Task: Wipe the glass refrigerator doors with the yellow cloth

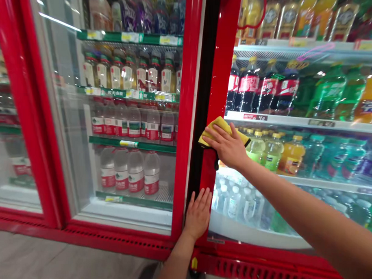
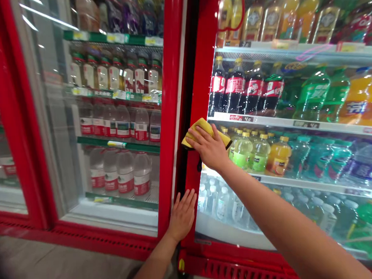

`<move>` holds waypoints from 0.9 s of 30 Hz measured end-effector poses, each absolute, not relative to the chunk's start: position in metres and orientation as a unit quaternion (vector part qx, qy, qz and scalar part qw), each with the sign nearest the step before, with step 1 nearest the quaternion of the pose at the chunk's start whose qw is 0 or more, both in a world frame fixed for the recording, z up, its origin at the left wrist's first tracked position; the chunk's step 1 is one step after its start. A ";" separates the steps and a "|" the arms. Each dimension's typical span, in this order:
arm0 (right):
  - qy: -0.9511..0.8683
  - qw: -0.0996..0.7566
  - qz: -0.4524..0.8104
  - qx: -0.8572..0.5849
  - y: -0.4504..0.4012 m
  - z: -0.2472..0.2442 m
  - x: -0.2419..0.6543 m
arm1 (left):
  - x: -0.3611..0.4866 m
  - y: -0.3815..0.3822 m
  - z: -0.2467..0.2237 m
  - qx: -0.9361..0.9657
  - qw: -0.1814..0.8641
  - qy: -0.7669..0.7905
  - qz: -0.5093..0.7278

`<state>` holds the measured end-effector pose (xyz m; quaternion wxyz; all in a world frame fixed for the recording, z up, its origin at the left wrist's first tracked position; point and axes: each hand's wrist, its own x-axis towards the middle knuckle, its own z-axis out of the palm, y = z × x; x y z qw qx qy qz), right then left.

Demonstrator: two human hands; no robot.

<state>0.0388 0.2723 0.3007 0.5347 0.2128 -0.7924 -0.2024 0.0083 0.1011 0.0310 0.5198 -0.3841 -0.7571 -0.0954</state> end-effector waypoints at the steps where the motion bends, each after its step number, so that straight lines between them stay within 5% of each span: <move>1: -0.792 0.538 -0.203 0.205 0.273 0.317 0.037 | 0.007 0.102 0.031 -0.382 0.522 -0.756 -0.100; 5: -0.792 0.555 -0.191 0.167 0.274 0.372 0.026 | 0.004 0.105 0.028 -0.378 0.528 -0.751 -0.115; 9: -0.787 0.569 -0.176 0.160 0.275 0.377 0.018 | 0.004 0.107 0.024 -0.376 0.530 -0.749 -0.130; 27: -0.841 0.467 -0.133 0.237 0.279 0.154 0.057 | 0.013 0.065 -0.011 -0.391 0.428 -0.812 -0.071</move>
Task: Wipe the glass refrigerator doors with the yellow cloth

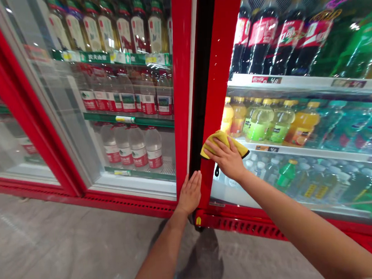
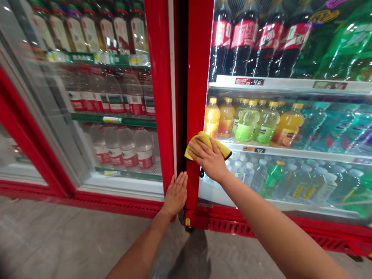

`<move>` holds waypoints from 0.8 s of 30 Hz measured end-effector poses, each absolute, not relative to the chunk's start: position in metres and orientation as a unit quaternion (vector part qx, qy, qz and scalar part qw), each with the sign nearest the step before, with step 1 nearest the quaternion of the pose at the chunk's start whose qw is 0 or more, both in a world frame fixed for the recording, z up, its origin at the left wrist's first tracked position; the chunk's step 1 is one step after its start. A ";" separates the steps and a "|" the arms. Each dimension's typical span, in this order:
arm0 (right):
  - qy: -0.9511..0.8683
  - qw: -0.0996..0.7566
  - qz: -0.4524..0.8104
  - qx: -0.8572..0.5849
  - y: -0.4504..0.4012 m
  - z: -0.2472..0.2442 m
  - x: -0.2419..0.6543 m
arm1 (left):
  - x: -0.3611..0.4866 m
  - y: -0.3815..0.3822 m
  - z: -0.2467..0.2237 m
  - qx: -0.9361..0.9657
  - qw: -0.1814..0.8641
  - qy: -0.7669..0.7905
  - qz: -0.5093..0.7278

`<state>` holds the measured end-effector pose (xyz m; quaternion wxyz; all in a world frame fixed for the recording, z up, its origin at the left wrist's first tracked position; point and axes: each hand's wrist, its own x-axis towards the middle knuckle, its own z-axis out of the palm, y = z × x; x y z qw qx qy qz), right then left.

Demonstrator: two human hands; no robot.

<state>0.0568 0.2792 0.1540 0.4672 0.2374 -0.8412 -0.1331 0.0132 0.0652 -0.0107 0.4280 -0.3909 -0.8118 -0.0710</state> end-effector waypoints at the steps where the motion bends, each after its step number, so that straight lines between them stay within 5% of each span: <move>1: -0.844 0.458 -0.135 0.243 0.279 0.144 0.059 | 0.013 0.064 -0.011 -0.391 0.426 -0.813 -0.067; 24: -0.904 0.302 -0.077 0.293 0.252 -0.076 0.091 | 0.014 0.047 -0.013 -0.438 0.365 -0.820 -0.062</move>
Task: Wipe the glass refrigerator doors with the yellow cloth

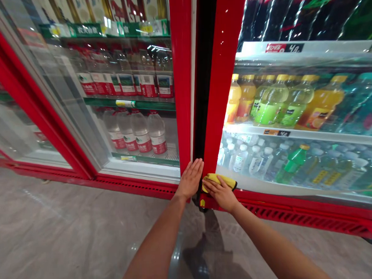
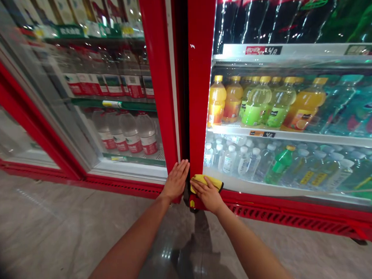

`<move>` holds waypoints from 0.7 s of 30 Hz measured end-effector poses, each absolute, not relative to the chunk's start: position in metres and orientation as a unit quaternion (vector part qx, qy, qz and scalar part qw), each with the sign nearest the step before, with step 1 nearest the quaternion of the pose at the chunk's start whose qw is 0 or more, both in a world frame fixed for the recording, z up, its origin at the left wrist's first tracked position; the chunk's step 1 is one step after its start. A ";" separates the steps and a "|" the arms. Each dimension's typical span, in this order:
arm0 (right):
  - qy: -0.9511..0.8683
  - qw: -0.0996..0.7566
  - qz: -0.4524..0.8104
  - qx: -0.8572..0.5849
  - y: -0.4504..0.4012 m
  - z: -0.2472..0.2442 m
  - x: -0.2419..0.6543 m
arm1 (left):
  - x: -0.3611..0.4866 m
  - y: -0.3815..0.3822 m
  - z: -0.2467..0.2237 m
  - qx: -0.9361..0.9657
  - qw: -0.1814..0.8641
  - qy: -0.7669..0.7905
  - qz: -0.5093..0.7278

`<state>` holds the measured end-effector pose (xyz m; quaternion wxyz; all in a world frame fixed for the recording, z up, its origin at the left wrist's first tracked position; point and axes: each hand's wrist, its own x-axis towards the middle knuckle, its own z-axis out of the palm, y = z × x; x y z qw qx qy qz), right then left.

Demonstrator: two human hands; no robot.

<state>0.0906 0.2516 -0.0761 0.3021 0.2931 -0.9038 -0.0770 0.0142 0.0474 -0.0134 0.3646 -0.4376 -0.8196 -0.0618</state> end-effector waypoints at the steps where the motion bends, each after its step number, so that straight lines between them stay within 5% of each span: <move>1: -0.901 0.297 -0.082 0.305 0.252 -0.086 0.090 | 0.015 0.047 -0.013 -0.439 0.366 -0.818 -0.060; 6: -0.889 0.279 -0.103 0.348 0.262 -0.095 0.089 | 0.016 0.046 -0.011 -0.443 0.376 -0.812 -0.056; 12: -0.905 0.322 -0.077 0.267 0.279 -0.030 0.097 | 0.016 0.050 -0.008 -0.424 0.383 -0.816 -0.089; 21: -0.846 0.518 -0.035 0.118 0.289 0.043 0.092 | 0.018 0.076 -0.003 -0.432 0.408 -0.798 -0.105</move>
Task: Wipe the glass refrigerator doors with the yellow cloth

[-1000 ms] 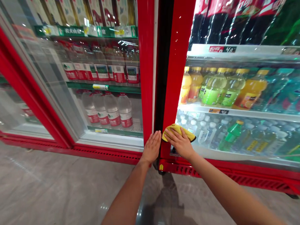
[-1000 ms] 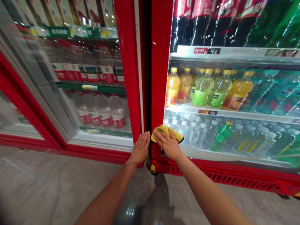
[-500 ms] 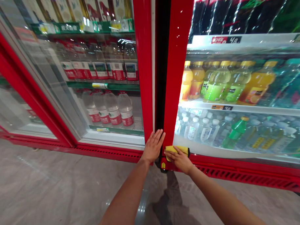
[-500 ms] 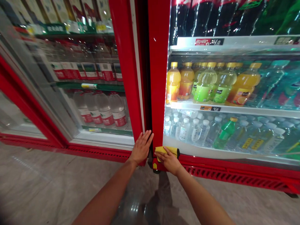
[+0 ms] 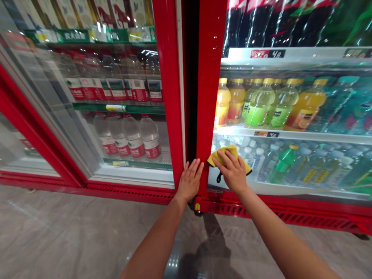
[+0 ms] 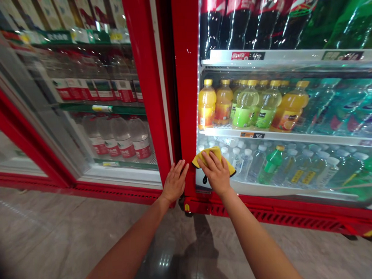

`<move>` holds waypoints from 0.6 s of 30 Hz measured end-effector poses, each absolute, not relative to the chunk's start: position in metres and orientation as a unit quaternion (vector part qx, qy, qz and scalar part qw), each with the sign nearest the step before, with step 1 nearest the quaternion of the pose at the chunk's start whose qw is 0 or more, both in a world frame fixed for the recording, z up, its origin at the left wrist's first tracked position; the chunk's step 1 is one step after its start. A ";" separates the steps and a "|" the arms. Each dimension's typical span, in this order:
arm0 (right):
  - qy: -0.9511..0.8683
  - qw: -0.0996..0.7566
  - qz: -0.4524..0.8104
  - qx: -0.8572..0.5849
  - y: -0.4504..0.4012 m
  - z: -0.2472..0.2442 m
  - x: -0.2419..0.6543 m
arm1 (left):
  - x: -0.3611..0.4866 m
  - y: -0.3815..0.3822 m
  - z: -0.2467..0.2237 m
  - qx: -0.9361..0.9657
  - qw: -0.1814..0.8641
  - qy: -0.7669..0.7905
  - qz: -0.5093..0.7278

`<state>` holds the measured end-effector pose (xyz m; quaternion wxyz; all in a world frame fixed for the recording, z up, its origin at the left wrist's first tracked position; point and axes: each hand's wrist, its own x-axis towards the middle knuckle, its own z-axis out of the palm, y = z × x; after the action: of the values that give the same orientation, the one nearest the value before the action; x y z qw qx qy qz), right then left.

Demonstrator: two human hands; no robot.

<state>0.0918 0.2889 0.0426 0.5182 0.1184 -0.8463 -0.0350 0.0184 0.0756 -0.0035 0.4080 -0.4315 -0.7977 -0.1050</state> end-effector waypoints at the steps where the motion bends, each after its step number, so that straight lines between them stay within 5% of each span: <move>1: -0.840 0.533 -0.019 0.102 0.284 0.044 0.089 | 0.019 0.079 -0.003 -0.435 0.413 -0.793 -0.105; 10: -0.874 0.437 -0.073 0.203 0.309 0.013 0.101 | 0.022 0.082 -0.002 -0.495 0.403 -0.764 -0.090; 18: -0.866 0.487 -0.058 0.098 0.285 0.023 0.088 | 0.018 0.083 0.011 -0.417 0.453 -0.776 -0.139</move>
<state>0.0881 0.2852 0.0232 0.4872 0.0983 -0.8658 -0.0580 0.0181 0.0832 0.0108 0.4527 -0.4166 -0.7760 -0.1388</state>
